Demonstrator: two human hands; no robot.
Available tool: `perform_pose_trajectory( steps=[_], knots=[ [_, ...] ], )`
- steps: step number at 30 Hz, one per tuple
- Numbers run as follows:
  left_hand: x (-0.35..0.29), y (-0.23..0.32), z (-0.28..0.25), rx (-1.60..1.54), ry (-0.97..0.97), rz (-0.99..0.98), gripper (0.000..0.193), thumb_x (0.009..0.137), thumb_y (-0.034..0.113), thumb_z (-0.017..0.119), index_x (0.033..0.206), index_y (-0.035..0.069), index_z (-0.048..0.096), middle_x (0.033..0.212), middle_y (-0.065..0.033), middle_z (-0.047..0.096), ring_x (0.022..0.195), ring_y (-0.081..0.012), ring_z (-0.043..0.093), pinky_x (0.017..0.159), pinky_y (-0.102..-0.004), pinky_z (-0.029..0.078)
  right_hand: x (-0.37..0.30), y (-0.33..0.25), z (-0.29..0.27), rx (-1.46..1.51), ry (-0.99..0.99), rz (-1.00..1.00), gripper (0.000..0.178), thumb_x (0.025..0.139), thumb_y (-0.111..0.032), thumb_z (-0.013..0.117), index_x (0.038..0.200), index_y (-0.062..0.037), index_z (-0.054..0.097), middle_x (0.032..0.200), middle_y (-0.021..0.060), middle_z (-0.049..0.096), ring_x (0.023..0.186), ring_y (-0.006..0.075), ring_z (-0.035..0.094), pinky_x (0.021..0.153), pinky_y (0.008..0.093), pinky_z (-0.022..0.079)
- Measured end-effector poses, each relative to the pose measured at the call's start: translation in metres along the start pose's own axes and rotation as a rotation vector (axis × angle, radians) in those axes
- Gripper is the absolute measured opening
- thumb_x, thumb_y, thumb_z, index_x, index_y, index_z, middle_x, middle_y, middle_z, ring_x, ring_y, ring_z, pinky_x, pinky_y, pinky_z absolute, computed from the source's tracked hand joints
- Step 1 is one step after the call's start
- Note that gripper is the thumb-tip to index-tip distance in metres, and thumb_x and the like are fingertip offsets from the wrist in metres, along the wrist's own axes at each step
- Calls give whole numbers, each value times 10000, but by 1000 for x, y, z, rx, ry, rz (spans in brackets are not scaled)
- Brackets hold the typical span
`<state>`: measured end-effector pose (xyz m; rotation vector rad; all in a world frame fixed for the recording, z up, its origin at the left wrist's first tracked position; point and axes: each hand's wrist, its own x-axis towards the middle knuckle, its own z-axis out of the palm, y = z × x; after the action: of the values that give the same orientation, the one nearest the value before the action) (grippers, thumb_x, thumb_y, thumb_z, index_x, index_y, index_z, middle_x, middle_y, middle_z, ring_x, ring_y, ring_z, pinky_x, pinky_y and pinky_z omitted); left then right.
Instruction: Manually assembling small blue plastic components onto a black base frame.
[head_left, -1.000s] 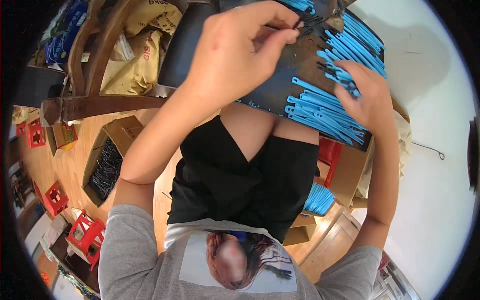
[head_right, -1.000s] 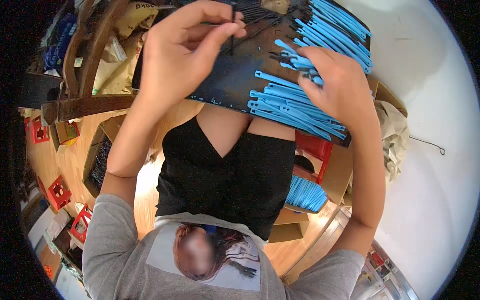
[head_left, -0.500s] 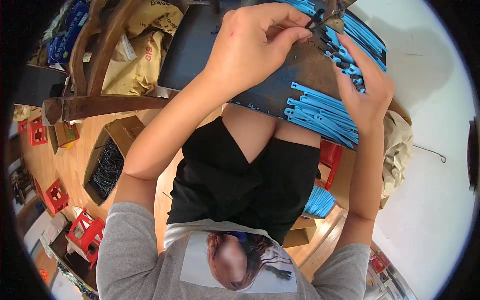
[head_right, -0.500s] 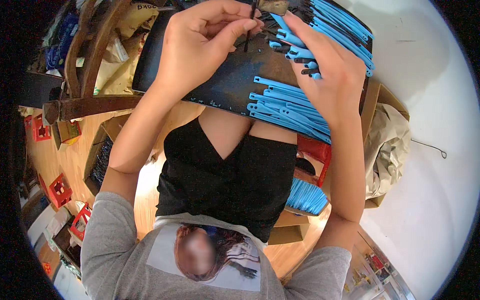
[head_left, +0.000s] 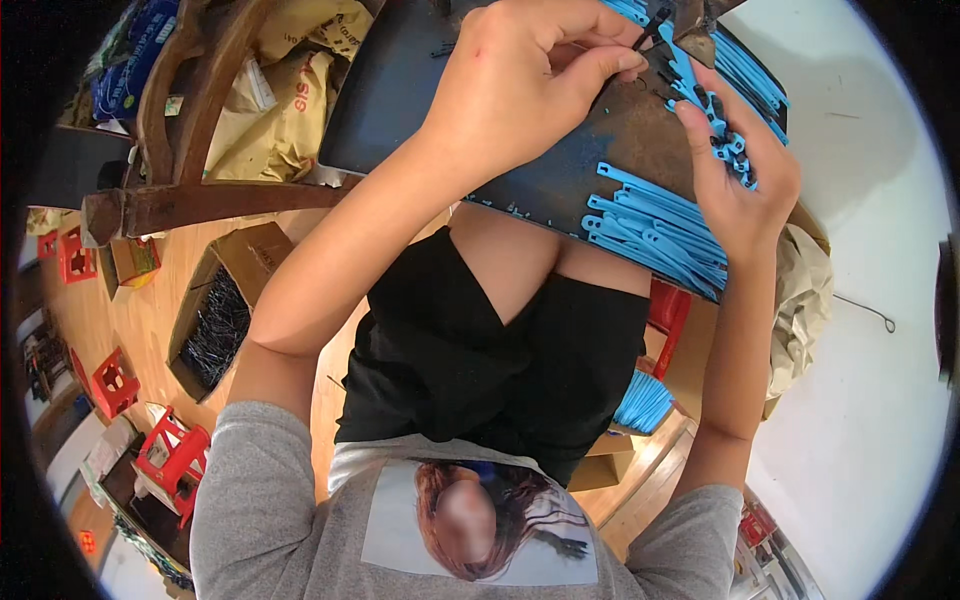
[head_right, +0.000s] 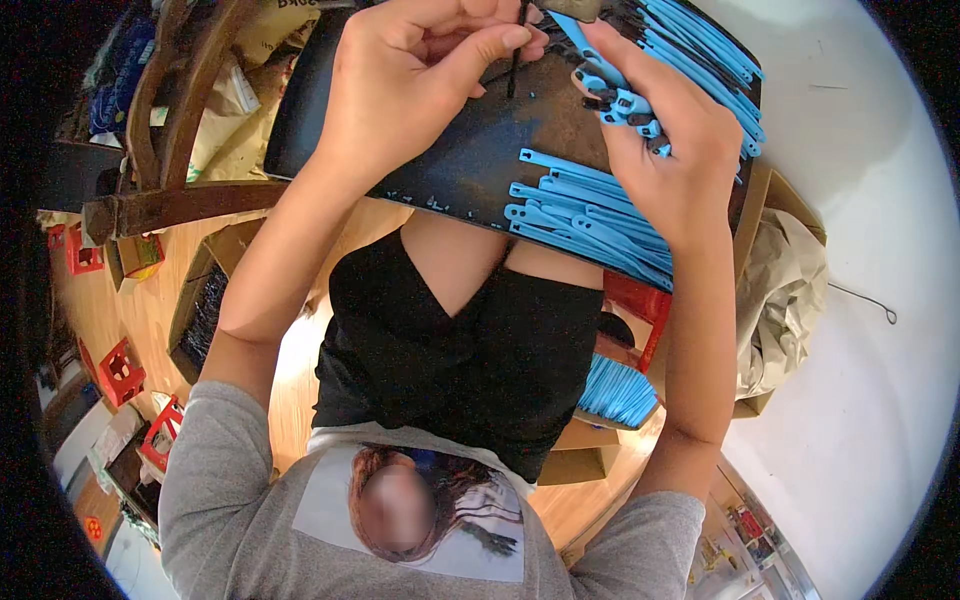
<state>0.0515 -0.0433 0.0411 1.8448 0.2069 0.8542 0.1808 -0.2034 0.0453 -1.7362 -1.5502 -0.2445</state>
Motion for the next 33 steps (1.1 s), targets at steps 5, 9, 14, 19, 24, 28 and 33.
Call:
perform_pose_trajectory(
  steps=[5,9,14,19,24,28,33],
  knots=[
    [-9,-12,17,-80,70,85,72,819,-1,617,857,-63,614,755,-92,654,695,-95,616,579,-208,487,3,8,-2,12,5,-101,445,641,38,554,1064,-66,645,994,98,666,860,197,654,754,250,488],
    [-8,-14,15,-95,86,109,67,799,15,638,841,-36,632,746,-102,661,683,-129,638,580,-226,499,2,7,-6,9,-43,-68,464,638,39,538,1078,-67,641,994,98,666,860,191,654,750,244,485],
    [4,-4,-5,63,-33,80,73,815,-14,622,792,-77,595,669,-93,621,596,-51,536,496,-199,417,5,10,-6,50,-87,-41,496,630,53,518,1093,-76,637,988,100,666,854,192,653,743,253,487],
    [8,-10,0,-1,70,450,90,802,-3,639,775,-73,589,645,-106,601,552,-48,497,466,-207,383,8,12,-10,-23,-125,-54,530,615,76,500,1105,-79,629,992,104,661,850,201,651,743,260,487],
    [-2,-10,5,125,2,94,114,795,30,629,751,-72,603,654,-134,614,540,-116,561,471,-246,426,2,15,-9,51,-122,-75,532,610,79,503,1102,-82,629,968,113,659,824,212,650,737,262,486],
    [-28,-26,32,-24,172,145,52,792,27,646,812,-19,657,753,-95,675,719,-148,677,618,-237,528,-4,6,-2,12,-84,-51,507,616,63,546,1095,-74,634,948,128,659,803,210,649,726,259,485],
    [-38,0,22,-125,6,7,110,743,-5,656,844,35,668,753,-88,640,653,-227,631,597,-260,492,-11,-21,5,119,-42,24,382,656,46,583,1024,-34,645,937,126,658,804,203,649,721,254,484]
  ],
)
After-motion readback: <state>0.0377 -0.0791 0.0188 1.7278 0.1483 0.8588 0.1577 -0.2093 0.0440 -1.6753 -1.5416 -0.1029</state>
